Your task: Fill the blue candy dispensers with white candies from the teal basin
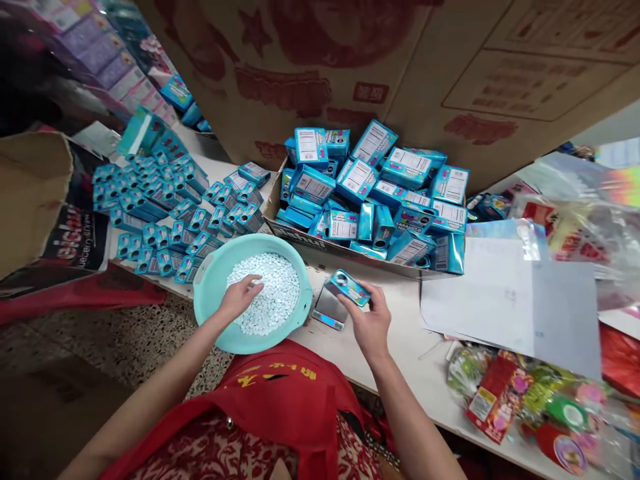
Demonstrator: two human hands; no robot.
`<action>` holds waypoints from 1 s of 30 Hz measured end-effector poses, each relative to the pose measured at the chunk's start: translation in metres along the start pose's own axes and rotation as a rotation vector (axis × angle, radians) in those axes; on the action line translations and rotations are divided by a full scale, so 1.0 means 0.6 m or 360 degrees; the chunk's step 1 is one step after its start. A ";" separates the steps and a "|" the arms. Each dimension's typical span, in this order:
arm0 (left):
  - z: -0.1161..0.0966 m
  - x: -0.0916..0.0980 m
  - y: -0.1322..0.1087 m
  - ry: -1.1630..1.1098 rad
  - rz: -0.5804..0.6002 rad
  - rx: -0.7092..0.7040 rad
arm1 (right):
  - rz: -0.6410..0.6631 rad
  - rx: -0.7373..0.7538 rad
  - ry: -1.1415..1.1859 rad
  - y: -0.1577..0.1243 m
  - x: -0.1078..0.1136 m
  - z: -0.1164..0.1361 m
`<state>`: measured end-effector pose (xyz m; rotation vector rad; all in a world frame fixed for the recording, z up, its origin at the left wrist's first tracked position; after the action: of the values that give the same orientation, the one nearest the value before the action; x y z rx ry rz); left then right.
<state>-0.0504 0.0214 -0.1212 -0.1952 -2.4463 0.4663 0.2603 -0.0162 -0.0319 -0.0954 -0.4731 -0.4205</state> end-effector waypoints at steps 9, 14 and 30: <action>-0.048 -0.133 0.053 0.0395 0.0081 -0.0459 | -0.0149 0.0413 -0.0545 -0.034 -0.055 -0.091; -0.034 -0.154 0.020 0.0604 0.0148 -0.0417 | 0.0579 0.1075 -0.0739 -0.110 -0.174 -0.023; 0.010 -0.103 -0.073 0.0792 0.0636 -0.0118 | 0.0557 0.1132 -0.0860 -0.107 -0.223 0.003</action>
<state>-0.0065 -0.0366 -0.1441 -0.7473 -1.9335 0.4327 0.1249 -0.0247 -0.0922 0.4033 -1.0934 0.1447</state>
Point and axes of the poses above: each hand's wrist, its own y-axis towards the middle knuckle, its own x-axis out of the back of the hand, z = x × y, the point moved 4 cm from there along y, towards the middle knuckle, and after that the axes turned 2 degrees about -y, right-handed, at the moved point
